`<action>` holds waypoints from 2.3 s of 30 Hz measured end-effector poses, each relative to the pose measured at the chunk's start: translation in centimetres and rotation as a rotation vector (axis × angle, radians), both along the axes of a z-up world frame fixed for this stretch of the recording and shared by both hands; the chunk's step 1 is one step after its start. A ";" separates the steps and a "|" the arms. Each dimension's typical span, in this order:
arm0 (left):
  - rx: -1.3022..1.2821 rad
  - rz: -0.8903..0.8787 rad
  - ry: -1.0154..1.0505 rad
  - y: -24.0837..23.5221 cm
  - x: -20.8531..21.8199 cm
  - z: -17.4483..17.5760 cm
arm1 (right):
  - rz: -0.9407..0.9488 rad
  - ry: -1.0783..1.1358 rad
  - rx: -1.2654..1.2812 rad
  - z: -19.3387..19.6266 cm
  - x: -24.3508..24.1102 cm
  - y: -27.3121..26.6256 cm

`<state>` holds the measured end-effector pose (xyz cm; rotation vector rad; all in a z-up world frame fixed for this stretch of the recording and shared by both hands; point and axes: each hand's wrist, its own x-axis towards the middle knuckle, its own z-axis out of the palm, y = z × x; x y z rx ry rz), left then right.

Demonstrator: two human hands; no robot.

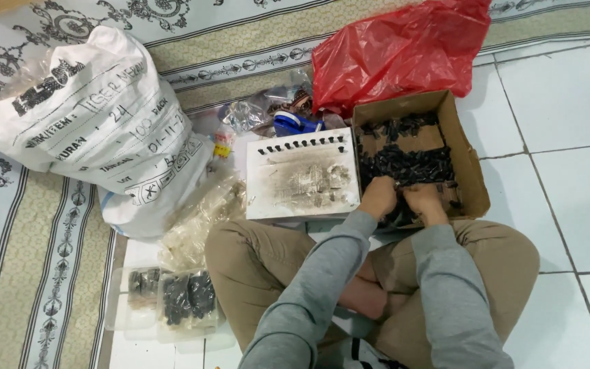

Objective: The person sits cross-legged on the floor and repeatedly picks small black plastic components from a cardboard box. They insert each component into a corresponding slot on a white board, then return to the box to retrieve the next piece. The process continues in a repetitive cycle.

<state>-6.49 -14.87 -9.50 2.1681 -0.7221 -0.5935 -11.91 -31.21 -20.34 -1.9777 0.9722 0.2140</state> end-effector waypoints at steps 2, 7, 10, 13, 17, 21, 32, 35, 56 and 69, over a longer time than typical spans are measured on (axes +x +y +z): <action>0.030 -0.009 -0.033 -0.3 -0.1 -0.6 | -0.007 -0.003 -0.006 -1.4 0.3 -0.6; -0.072 0.001 -0.070 0.3 -0.2 0.6 | -0.027 -0.071 -0.050 3.0 -0.1 0.6; -0.101 -0.009 -0.081 1.4 0.8 3.6 | -0.055 -0.199 -0.052 6.7 -0.4 1.8; -0.196 0.048 -0.032 5.0 1.8 7.7 | -0.060 -0.395 0.093 11.7 -0.9 4.4; -0.349 0.165 0.172 11.4 4.2 10.5 | 0.052 -0.599 0.290 16.3 0.4 6.9; -0.623 0.312 0.353 16.2 5.5 11.2 | 0.218 -0.662 0.387 22.5 2.0 10.5; -0.672 0.431 0.406 15.8 7.2 6.5 | 0.267 -0.716 0.377 15.7 6.0 13.1; -0.654 0.437 0.408 15.4 6.9 8.8 | 0.243 -0.730 0.355 15.6 6.3 12.6; -0.668 0.437 0.374 14.6 6.2 7.8 | 0.297 -0.740 0.289 16.9 5.9 14.1; -0.655 0.496 0.328 13.8 6.1 6.1 | 0.205 -0.754 0.333 16.2 5.8 15.4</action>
